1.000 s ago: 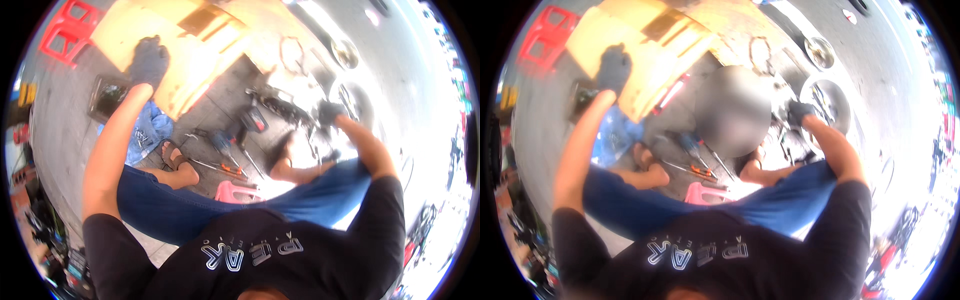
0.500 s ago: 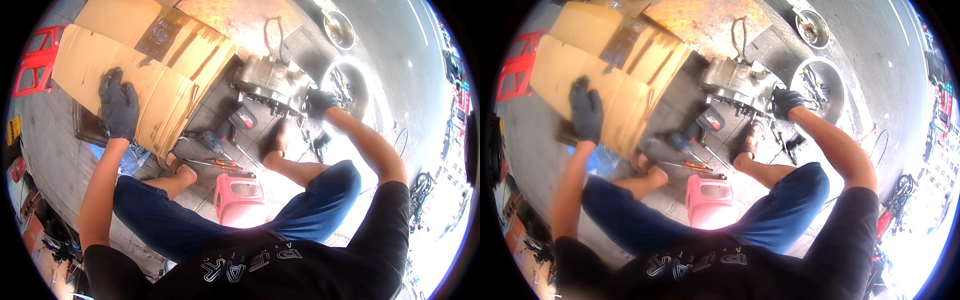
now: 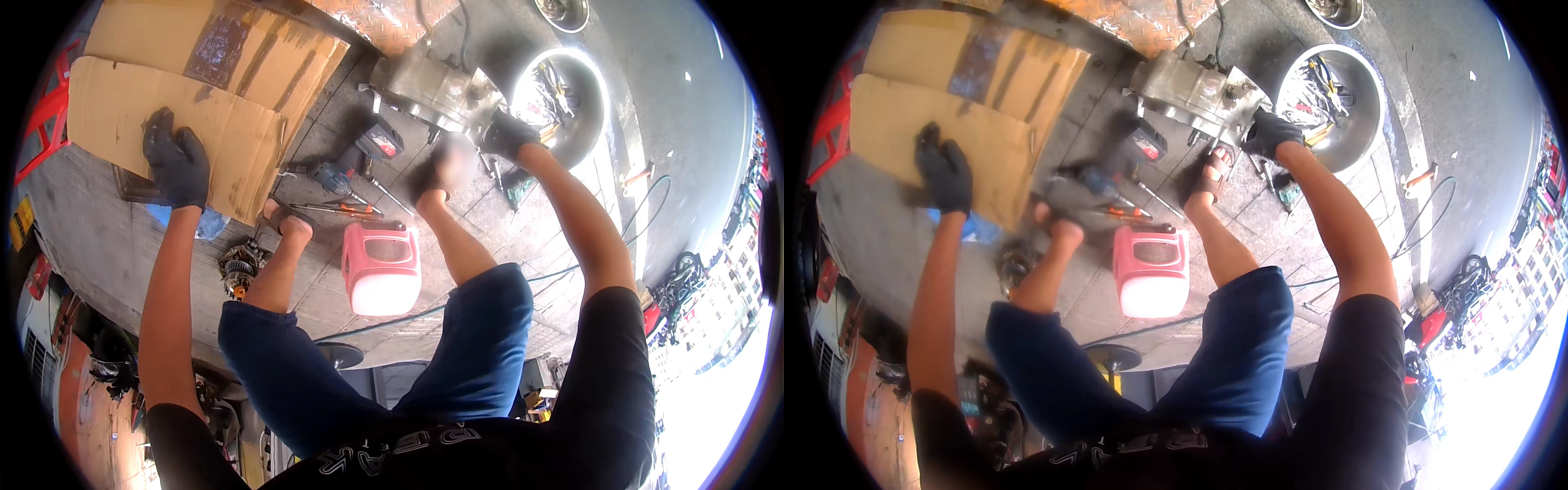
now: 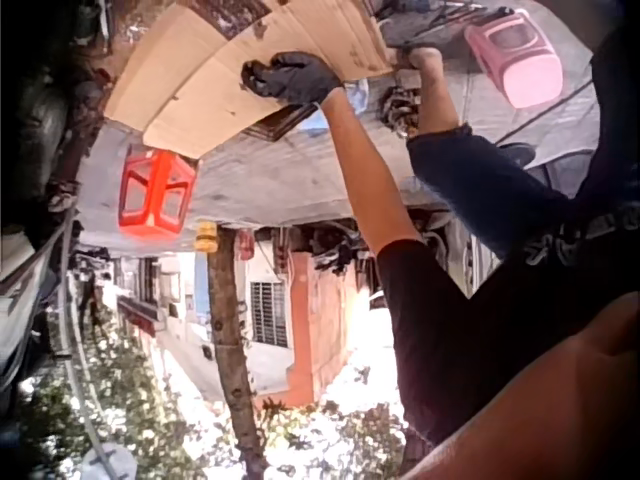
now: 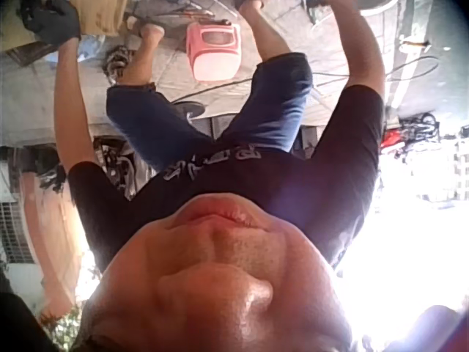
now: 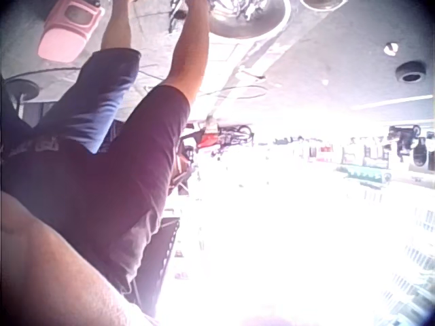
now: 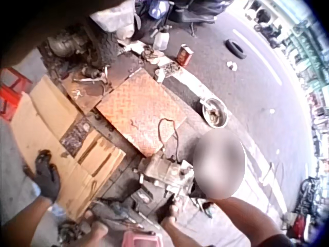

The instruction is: The person cleans engine components with a cloth, moves a cardboard sheet, and strikes an engine casing with a hammer.

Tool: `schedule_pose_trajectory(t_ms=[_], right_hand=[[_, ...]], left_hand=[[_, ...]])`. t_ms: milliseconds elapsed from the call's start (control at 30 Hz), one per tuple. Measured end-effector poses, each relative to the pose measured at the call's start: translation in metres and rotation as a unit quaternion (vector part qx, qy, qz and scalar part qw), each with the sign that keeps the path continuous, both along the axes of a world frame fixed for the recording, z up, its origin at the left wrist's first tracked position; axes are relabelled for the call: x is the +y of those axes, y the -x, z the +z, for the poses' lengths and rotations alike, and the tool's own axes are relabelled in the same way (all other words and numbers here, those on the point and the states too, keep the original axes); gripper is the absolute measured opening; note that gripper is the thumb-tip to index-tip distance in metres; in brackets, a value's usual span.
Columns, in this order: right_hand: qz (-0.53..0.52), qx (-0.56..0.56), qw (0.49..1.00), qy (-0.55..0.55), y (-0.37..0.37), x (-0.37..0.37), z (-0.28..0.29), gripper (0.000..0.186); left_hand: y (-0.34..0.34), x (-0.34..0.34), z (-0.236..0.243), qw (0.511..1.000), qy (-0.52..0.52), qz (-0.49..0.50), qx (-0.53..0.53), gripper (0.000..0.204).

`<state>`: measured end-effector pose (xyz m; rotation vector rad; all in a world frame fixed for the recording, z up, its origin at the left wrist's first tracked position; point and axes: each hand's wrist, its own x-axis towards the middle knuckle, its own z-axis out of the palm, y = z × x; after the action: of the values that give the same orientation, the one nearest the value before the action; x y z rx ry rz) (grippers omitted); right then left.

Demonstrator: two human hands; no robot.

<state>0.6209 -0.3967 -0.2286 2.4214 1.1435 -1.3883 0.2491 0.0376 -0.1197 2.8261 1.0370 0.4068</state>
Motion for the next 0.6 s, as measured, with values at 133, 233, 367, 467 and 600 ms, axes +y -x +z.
schedule_pose_trajectory(t_ms=[133,233,367,467,600], right_hand=[[-0.126,0.090,0.988,-0.013,-0.038,0.004,-0.016,0.054],[-0.168,0.057,0.964,-0.197,-0.044,0.006,-0.019,0.062],[-0.223,0.141,0.958,-0.113,-0.057,-0.008,-0.032,0.062],[-0.203,0.140,0.968,0.041,-0.062,-0.015,-0.021,0.049],[-0.074,0.220,0.968,-0.097,-0.045,-0.023,0.019,0.047]], left_hand=[[0.001,0.005,-0.004,1.000,-0.015,0.012,0.008,0.036],[0.000,-0.002,0.000,1.000,-0.010,0.014,-0.009,0.036],[-0.007,0.001,-0.002,1.000,-0.014,0.001,-0.001,0.036],[-0.006,0.001,0.001,1.000,-0.012,0.000,0.009,0.036],[0.003,0.004,0.015,0.998,-0.035,0.012,0.059,0.035]])
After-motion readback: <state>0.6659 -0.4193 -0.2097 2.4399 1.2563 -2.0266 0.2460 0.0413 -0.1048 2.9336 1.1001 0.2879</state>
